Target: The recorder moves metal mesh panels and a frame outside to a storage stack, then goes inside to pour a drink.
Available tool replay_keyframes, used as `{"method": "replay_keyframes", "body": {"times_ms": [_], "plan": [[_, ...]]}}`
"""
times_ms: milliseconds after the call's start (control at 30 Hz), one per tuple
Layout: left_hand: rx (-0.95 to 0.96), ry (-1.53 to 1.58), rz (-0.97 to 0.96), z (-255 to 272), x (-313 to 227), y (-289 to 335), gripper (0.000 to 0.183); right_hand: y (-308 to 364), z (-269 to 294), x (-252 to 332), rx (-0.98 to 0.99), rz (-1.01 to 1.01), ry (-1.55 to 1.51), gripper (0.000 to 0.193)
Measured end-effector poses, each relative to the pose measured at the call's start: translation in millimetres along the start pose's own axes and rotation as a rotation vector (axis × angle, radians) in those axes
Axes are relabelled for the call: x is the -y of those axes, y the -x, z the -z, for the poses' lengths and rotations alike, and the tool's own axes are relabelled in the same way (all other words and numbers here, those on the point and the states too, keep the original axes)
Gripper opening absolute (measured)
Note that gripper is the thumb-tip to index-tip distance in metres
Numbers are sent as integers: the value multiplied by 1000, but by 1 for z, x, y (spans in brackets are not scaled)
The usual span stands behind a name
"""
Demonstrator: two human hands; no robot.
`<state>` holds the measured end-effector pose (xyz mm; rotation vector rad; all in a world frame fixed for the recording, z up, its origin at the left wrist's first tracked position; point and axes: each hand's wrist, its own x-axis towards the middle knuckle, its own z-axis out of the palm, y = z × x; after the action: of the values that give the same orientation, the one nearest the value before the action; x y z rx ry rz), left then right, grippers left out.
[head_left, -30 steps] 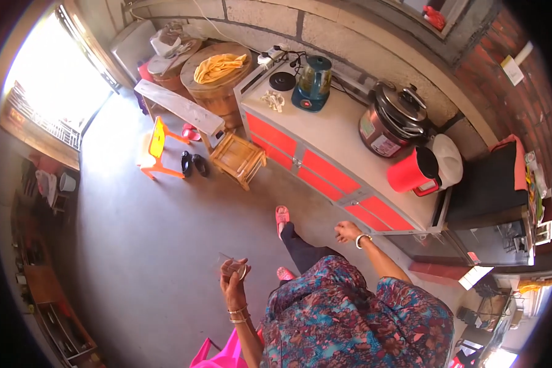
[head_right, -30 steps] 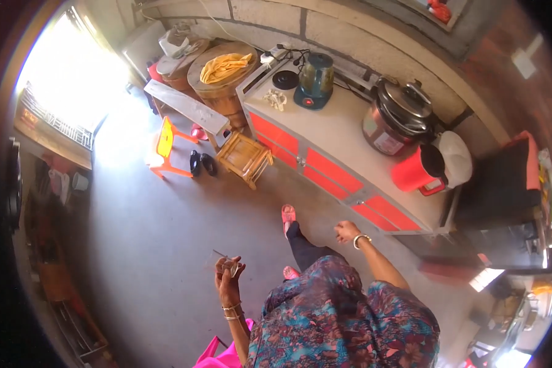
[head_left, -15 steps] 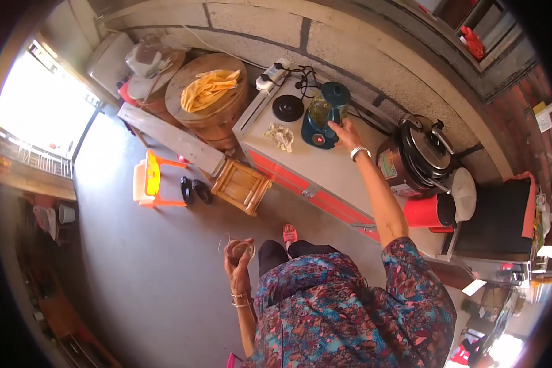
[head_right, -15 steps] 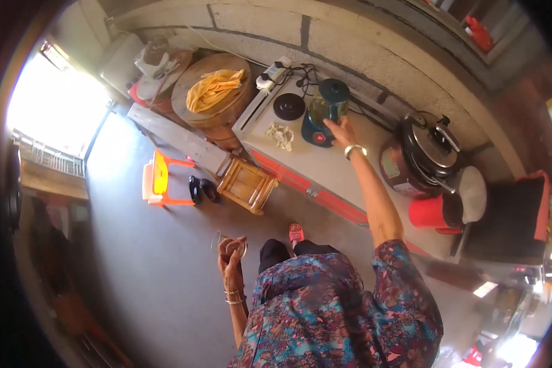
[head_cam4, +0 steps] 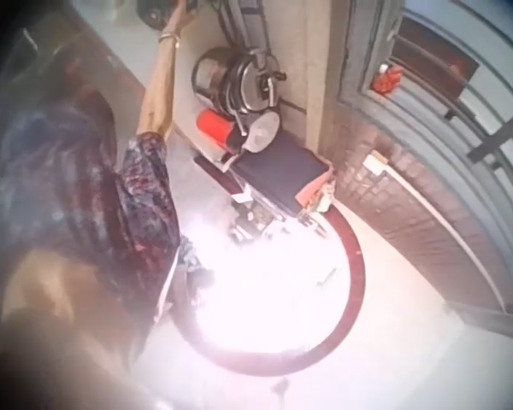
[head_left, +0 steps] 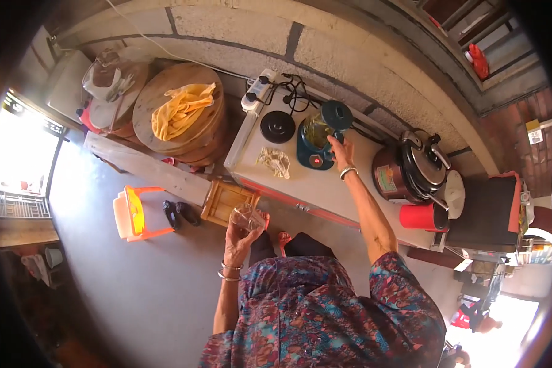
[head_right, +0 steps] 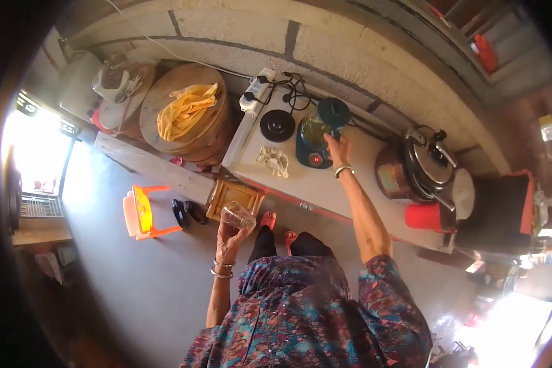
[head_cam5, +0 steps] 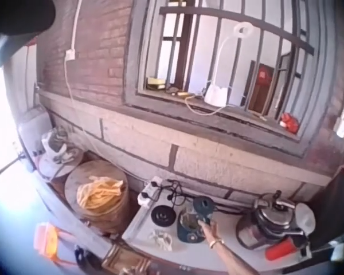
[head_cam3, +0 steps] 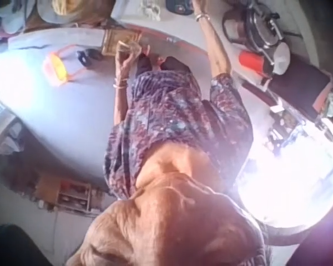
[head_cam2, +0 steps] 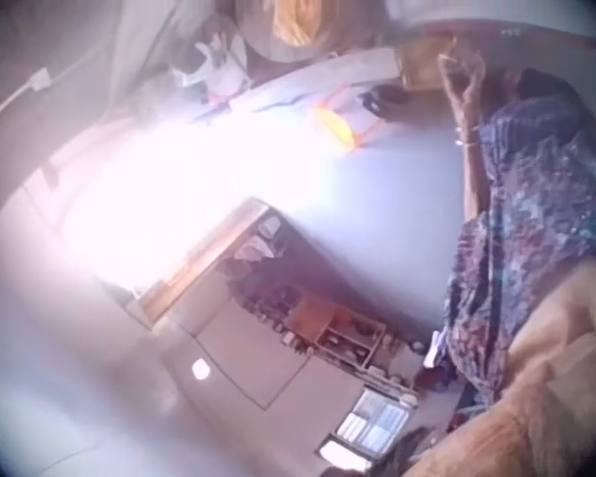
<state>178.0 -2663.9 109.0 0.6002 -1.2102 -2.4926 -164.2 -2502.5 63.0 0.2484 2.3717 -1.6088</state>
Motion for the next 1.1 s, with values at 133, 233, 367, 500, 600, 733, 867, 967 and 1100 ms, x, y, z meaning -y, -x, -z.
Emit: {"method": "replay_keyframes", "body": {"times_ms": [133, 233, 367, 500, 600, 733, 867, 967, 1100], "plan": [[51, -12, 51, 3, -18, -30, 56, 2, 5, 5, -47, 31, -14, 24], [90, -58, 91, 5, -20, -51, 53, 3, 17, 13, -39, 28, -6, 25], [98, -144, 106, -2, -6, -69, 51, 21, 43, 30, 12, 136, 59, 24], [100, -185, 128, -22, 19, -97, 51, 45, 81, 51, 50, 169, 271, 28], [98, -343, 22, -42, 34, -121, 55, 70, 109, 60, 47, 250, 391, 31], [184, -562, -196, -69, 49, -153, 69, 95, 137, 66, 148, 308, 381, 25], [243, -703, -289, -92, 58, -177, 60, 114, 157, 69, 299, 303, 399, 21], [261, -795, -413, -107, 64, -186, 56, 124, 162, 70, 271, 277, 596, 22], [290, -853, -449, -118, 68, -189, 56, 136, 164, 75, 352, 324, 499, 23]]}}
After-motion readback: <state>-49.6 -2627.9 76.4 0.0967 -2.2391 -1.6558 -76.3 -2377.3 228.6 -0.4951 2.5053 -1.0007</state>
